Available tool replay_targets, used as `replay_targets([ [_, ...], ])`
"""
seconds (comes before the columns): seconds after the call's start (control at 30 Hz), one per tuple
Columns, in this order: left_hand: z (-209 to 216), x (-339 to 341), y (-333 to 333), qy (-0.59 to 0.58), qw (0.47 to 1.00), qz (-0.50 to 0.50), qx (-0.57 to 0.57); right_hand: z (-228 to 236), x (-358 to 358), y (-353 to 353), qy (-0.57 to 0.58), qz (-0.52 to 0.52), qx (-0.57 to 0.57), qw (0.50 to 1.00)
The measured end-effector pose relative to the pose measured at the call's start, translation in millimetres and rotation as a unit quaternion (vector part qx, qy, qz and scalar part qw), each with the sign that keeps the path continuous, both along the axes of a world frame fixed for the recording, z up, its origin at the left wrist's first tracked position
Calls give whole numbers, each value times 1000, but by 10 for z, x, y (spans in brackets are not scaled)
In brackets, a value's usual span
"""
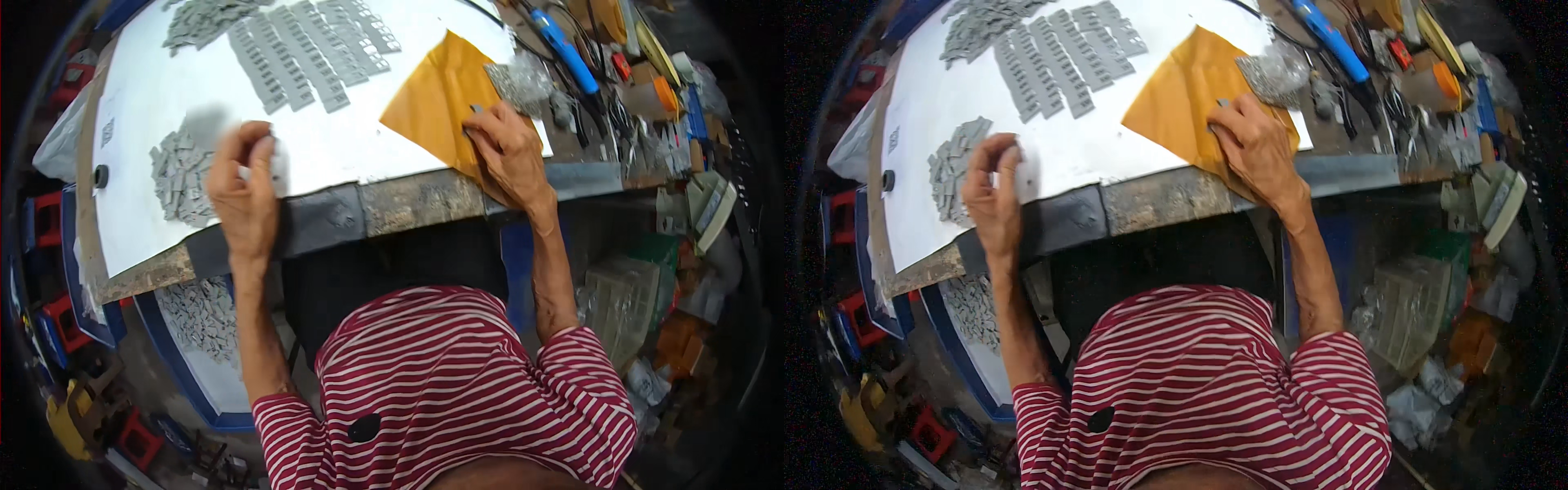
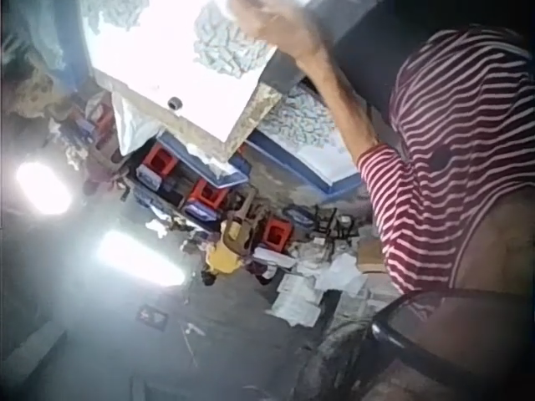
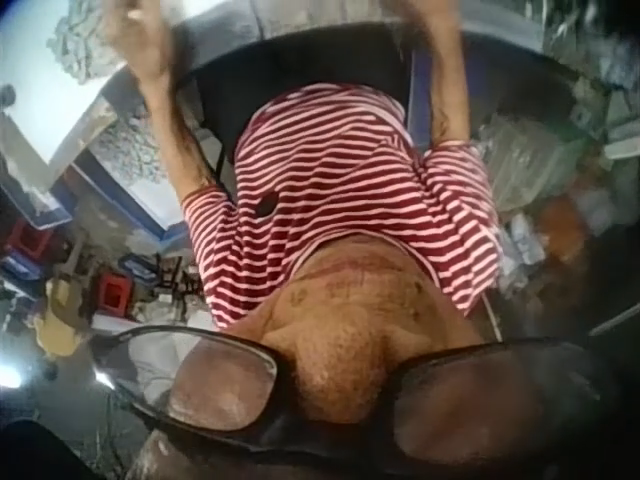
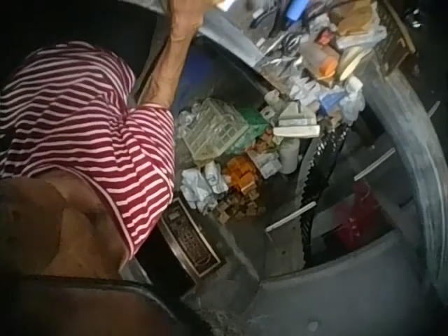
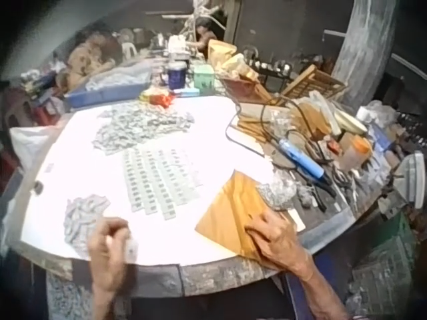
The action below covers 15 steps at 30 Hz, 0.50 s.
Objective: Assembling and organizing small grey rectangular components on a workbench.
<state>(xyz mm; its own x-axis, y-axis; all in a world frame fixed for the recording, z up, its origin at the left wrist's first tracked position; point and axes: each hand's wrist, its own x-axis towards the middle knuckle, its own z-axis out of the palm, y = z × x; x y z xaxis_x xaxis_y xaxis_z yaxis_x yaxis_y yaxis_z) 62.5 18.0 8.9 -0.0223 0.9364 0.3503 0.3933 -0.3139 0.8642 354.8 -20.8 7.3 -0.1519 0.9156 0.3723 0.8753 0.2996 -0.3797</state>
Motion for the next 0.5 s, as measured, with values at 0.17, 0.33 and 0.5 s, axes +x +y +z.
replay_targets([
  [0.17, 34, 204, -201, -129, 986, -32, -102, 54, 7, 28, -19, 49, -20, 998],
  [0.33, 4, 278, -254, -155, 975, -44, -155, 113, 26, 97, -17, 96, -55, 994],
  [0.5, -29, 288, -250, -182, 969, -44, -159, 125, 54, 160, -20, 117, -63, 991],
])
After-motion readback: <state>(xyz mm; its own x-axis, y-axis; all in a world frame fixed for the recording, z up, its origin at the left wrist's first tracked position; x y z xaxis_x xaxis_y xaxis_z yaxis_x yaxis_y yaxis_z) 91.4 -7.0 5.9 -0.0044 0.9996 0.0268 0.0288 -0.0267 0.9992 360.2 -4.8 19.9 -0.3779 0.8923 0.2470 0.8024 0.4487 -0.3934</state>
